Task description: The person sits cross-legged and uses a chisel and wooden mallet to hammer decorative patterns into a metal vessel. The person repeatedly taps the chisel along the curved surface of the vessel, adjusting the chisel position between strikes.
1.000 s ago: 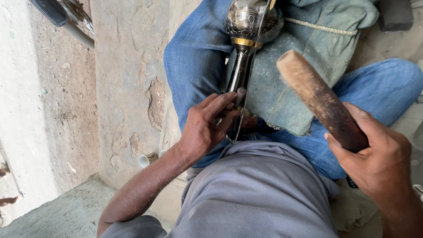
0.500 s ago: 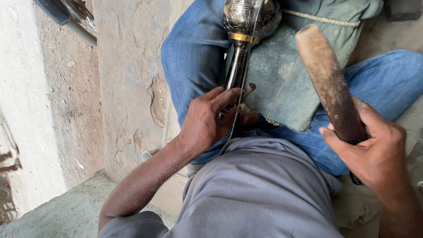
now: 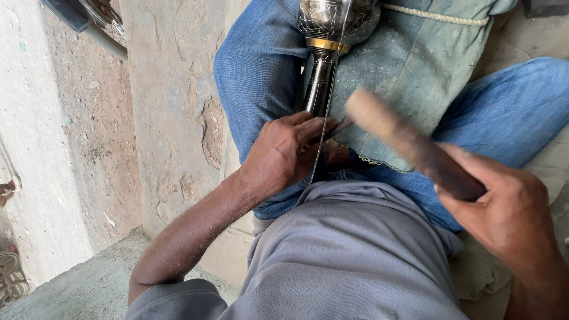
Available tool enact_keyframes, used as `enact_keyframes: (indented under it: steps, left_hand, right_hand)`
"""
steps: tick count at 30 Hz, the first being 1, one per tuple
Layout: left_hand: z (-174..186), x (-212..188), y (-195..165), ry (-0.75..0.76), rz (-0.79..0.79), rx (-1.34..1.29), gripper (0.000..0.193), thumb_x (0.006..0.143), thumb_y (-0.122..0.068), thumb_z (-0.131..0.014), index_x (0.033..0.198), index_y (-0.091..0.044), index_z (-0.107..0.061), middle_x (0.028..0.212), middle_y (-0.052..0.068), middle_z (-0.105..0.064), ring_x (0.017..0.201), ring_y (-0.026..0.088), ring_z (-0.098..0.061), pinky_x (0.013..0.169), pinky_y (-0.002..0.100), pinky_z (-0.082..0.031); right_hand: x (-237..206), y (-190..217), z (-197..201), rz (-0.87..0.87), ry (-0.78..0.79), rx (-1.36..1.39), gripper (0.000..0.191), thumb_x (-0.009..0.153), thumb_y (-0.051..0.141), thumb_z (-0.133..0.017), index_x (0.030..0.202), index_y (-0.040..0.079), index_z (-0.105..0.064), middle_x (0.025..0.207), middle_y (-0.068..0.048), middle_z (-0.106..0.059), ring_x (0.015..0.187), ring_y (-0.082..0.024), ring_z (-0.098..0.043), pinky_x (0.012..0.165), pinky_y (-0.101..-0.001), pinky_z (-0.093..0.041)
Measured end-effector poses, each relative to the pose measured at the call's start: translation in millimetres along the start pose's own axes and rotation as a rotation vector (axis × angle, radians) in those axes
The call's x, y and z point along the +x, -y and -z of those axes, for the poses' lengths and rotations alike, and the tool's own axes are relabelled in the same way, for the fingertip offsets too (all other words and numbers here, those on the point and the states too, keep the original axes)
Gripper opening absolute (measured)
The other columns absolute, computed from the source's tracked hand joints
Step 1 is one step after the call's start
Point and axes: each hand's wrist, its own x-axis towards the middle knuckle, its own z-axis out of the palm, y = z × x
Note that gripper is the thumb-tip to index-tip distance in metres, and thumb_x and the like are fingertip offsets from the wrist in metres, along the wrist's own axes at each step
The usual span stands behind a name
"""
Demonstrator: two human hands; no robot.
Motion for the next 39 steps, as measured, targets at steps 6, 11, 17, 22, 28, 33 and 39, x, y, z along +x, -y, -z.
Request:
enact_keyframes:
  steps: [6, 11, 17, 22, 28, 33, 39]
  left_hand:
    - [1, 10, -2, 0.141, 0.045, -0.023, 0.04, 0.094, -0.03, -0.075, 0.119, 0.0, -0.071, 0.094, 0.015, -0.073, 0.076, 0.028, -0.074, 0.07, 0.04, -0.062]
    - [2, 15, -4, 0.218, 0.026, 0.018, 0.038, 0.095, -0.032, -0.071, 0.122, -0.006, -0.073, 0.094, 0.013, -0.074, 0.077, 0.027, -0.075, 0.069, 0.039, -0.062]
    - [4, 18, -1, 0.319, -0.025, 0.029, 0.033, 0.098, -0.028, -0.066, 0.129, -0.016, -0.072, 0.092, 0.01, -0.074, 0.075, 0.024, -0.074, 0.068, 0.038, -0.062]
    - [1, 18, 3, 0.3, -0.076, 0.078, 0.025, 0.096, -0.027, -0.069, 0.116, -0.013, -0.075, 0.091, 0.007, -0.075, 0.077, 0.023, -0.075, 0.068, 0.038, -0.061]
    - [0, 9, 7, 0.2, -0.13, 0.032, 0.024, 0.099, -0.019, -0.069, 0.121, -0.014, -0.075, 0.099, 0.008, -0.076, 0.081, 0.025, -0.075, 0.072, 0.037, -0.062]
    - [13, -11, 21, 0.015, 0.094, -0.175, 0.028, 0.099, -0.009, -0.068, 0.127, -0.009, -0.069, 0.112, 0.006, -0.077, 0.082, 0.018, -0.078, 0.074, 0.027, -0.068]
    - [3, -35, 22, -0.213, 0.133, -0.367, 0.04, 0.096, -0.006, -0.074, 0.133, -0.002, -0.062, 0.109, 0.014, -0.072, 0.095, 0.021, -0.075, 0.082, 0.032, -0.064]
  right_hand:
    - [-18, -6, -9, -0.177, 0.055, 0.042, 0.06, 0.077, 0.009, -0.084, 0.134, 0.006, -0.069, 0.105, -0.017, -0.076, 0.09, -0.022, -0.074, 0.076, -0.0366, -0.06]
    - [-33, -13, -16, -0.276, 0.016, 0.159, 0.059, 0.08, 0.01, -0.084, 0.136, 0.002, -0.066, 0.105, -0.015, -0.076, 0.086, -0.02, -0.075, 0.072, -0.033, -0.061]
    - [-55, -22, -32, -0.331, -0.029, 0.178, 0.055, 0.082, 0.008, -0.084, 0.133, -0.001, -0.066, 0.103, -0.018, -0.076, 0.087, -0.021, -0.075, 0.076, -0.0333, -0.062]
    - [-67, -29, -41, -0.267, -0.041, 0.261, 0.06, 0.079, 0.005, -0.083, 0.136, -0.002, -0.064, 0.119, -0.019, -0.073, 0.101, -0.02, -0.073, 0.075, -0.0328, -0.063]
    - [-76, -34, -50, -0.062, -0.1, 0.103, 0.051, 0.081, 0.0, -0.083, 0.128, -0.006, -0.066, 0.118, -0.021, -0.073, 0.106, -0.021, -0.071, 0.088, -0.0353, -0.058]
    - [-61, -35, -45, -0.326, -0.203, 0.517, 0.044, 0.09, -0.006, -0.08, 0.126, -0.006, -0.055, 0.097, -0.012, -0.068, 0.092, -0.013, -0.067, 0.085, -0.0297, -0.059]
    - [-32, -9, -9, -0.163, -0.222, 0.566, 0.051, 0.092, -0.008, -0.073, 0.136, -0.009, -0.048, 0.1, -0.011, -0.067, 0.09, -0.013, -0.068, 0.084, -0.0275, -0.06]
